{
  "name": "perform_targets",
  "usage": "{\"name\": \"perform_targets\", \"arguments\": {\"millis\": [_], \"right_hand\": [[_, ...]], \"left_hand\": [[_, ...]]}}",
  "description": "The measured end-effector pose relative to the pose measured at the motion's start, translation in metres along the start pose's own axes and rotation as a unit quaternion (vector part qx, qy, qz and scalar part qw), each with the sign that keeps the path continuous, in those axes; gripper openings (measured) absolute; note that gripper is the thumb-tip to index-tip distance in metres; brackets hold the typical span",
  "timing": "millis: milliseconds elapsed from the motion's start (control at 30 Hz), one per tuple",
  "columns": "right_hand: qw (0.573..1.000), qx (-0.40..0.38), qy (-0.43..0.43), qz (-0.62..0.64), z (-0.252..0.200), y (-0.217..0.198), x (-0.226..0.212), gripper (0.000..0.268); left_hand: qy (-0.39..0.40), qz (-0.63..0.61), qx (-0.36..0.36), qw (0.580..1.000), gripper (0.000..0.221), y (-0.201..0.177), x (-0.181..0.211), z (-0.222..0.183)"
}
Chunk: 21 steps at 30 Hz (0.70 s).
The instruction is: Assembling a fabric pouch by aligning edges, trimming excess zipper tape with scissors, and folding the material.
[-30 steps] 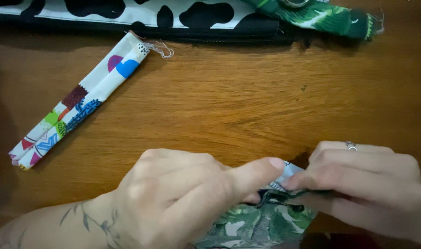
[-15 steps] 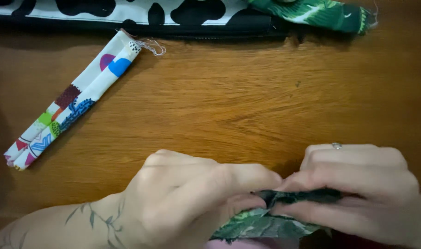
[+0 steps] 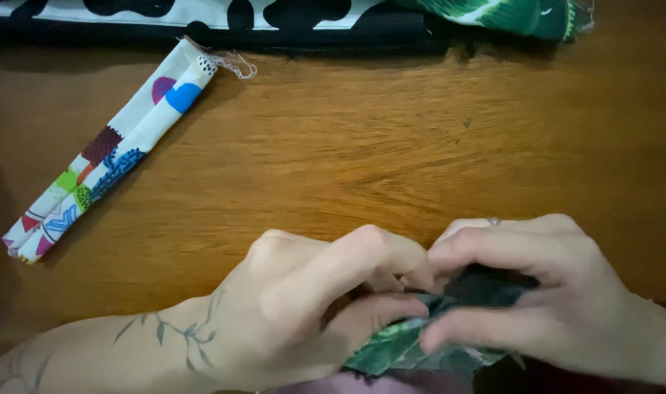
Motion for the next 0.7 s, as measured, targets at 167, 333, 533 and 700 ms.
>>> {"name": "perform_targets", "arguments": {"millis": [167,333,533,700], "right_hand": [[0.999,0.029,0.021,0.003,-0.0001,0.0055,-0.0012,0.015],[0.998,0.044,0.051,-0.018,-0.0023,0.0084,0.0037,0.018],[0.997,0.08,0.019,-0.015,-0.0045,0.0028,-0.0003,0.02],[0.995,0.097,-0.021,-0.025,-0.0026,-0.0005,-0.0033,0.016]], "left_hand": [[-0.021,-0.031,-0.007,0.999,0.016,0.0013,-0.0017,0.0038],[-0.067,-0.111,0.034,0.991,0.026,0.0039,-0.0056,0.0073],[-0.142,-0.241,0.02,0.96,0.069,-0.0009,0.0019,0.0071],[-0.087,-0.152,0.0,0.985,0.047,-0.0031,0.0026,0.0056]]}}
Point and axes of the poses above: each hand's wrist, its own z-axis towards the middle knuckle, its own y-axis out of the palm, x = y × z, the point moved 1 cm from there along z, towards the middle knuckle, and after that the axes turned 3 degrees about -x, right-handed, at the moved point
